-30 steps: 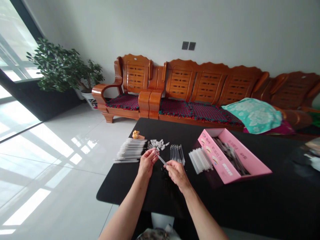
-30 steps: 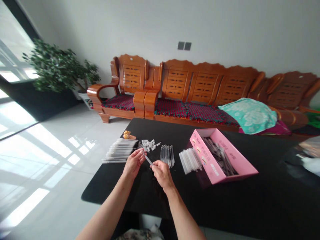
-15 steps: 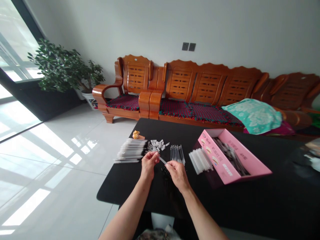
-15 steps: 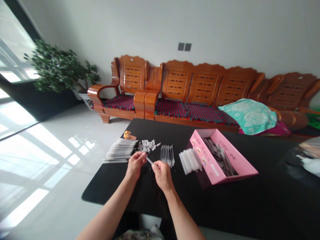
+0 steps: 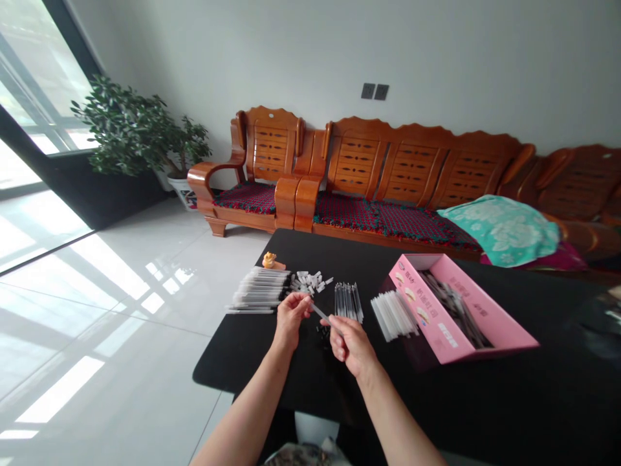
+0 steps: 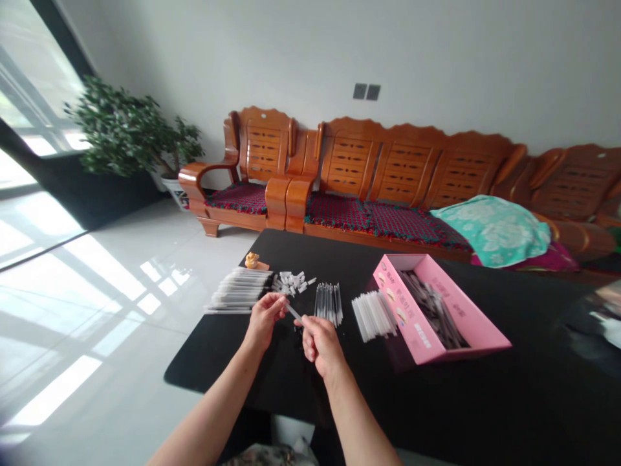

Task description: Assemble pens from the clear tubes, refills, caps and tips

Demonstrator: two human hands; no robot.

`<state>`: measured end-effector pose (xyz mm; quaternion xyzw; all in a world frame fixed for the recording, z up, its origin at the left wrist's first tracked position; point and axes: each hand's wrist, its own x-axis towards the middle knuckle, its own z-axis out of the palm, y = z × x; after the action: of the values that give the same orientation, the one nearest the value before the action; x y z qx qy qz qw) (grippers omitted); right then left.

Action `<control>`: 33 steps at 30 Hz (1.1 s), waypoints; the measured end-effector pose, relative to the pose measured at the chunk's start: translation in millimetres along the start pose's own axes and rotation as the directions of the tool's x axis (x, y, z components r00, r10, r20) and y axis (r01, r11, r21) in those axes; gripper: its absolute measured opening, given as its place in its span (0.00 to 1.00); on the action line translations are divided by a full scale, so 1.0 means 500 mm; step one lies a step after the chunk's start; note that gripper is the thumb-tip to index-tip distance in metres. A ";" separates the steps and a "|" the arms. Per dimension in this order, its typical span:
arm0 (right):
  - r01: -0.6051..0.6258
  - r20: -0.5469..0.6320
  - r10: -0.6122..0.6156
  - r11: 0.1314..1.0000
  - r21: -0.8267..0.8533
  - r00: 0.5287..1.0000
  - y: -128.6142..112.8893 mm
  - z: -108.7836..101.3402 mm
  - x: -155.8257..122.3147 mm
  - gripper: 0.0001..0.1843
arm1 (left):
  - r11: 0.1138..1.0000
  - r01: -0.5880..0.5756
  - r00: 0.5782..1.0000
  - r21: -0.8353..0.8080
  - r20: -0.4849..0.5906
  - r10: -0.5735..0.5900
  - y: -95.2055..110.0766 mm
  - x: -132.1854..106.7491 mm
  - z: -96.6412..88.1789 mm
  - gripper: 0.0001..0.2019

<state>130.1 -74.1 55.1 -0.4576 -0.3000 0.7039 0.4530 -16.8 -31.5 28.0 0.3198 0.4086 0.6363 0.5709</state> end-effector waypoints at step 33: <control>-0.151 -0.370 -0.524 0.413 -0.898 0.768 -0.029 -0.242 0.039 0.08 | 0.763 0.096 0.744 0.639 -0.555 0.372 0.095 0.103 -0.274 0.22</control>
<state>242.7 -49.6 11.5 -0.7838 -0.5154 0.1885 0.2905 -166.1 -2.4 3.9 0.2804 0.7432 0.5745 0.1974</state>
